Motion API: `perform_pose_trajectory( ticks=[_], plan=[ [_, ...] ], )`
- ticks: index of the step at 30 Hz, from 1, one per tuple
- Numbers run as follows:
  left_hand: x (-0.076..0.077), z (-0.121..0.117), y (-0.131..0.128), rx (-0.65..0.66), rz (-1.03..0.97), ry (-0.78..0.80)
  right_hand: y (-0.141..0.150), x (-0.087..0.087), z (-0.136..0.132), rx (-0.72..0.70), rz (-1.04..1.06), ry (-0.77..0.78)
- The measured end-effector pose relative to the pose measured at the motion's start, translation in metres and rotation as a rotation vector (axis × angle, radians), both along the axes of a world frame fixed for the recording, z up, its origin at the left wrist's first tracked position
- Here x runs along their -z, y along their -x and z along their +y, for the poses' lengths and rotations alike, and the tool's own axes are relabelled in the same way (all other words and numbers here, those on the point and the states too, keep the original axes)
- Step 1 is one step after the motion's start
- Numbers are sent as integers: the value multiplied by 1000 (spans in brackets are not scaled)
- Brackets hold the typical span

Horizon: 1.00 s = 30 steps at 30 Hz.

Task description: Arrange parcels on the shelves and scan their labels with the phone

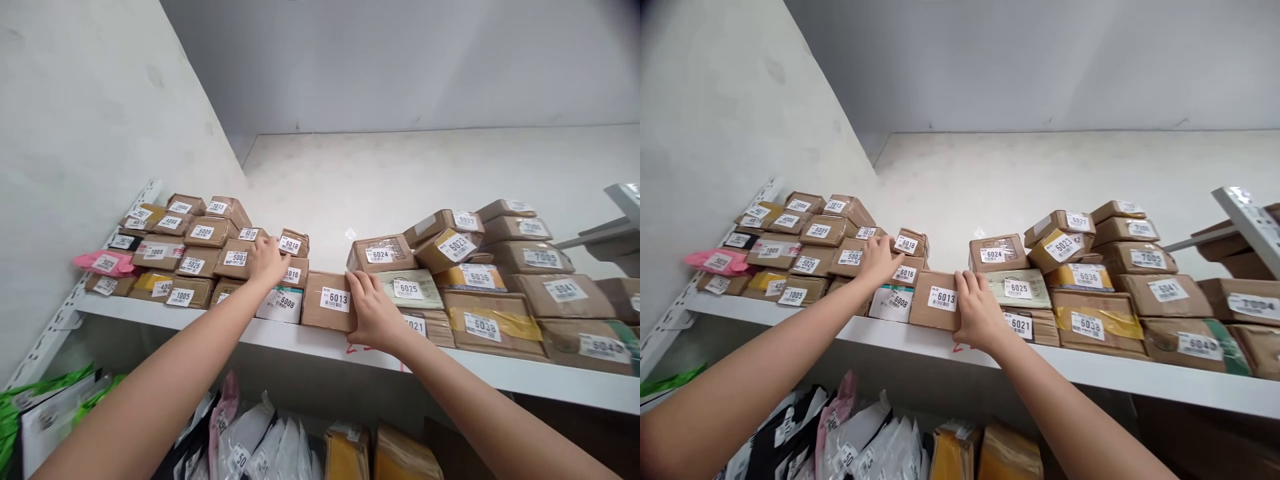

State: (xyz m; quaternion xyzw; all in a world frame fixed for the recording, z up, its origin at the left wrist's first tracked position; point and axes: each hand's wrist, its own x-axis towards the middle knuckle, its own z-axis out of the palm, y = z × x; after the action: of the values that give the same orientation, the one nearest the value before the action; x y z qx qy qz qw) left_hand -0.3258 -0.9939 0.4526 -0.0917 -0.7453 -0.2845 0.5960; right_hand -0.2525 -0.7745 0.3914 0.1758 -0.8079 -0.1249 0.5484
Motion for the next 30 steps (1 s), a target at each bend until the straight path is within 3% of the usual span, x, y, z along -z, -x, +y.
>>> perform_pose_trajectory(
  ticks=[5, 9, 14, 19, 23, 27, 30],
  plan=[
    [-25, -37, 16, -137, -27, -197, -5, 0, 0, -28, -43, 47],
    [-47, -56, 28, -115, -141, -186, -18, -3, -1, -93, -66, 82],
    [-63, -62, 37, -152, -191, -180, -45, -5, 1, -148, -2, 50],
    [-65, -59, 39, -156, -178, -178, -86, 0, 3, -163, 154, -26],
    [-61, -57, 32, -48, -48, -224, -122, -2, 12, -190, 330, 2],
    [-55, -64, 11, 42, 182, -294, -138, -21, 15, -292, 405, 217],
    [-48, -80, -16, 66, 394, -360, -132, -48, -2, -361, 459, 260]
  ],
)
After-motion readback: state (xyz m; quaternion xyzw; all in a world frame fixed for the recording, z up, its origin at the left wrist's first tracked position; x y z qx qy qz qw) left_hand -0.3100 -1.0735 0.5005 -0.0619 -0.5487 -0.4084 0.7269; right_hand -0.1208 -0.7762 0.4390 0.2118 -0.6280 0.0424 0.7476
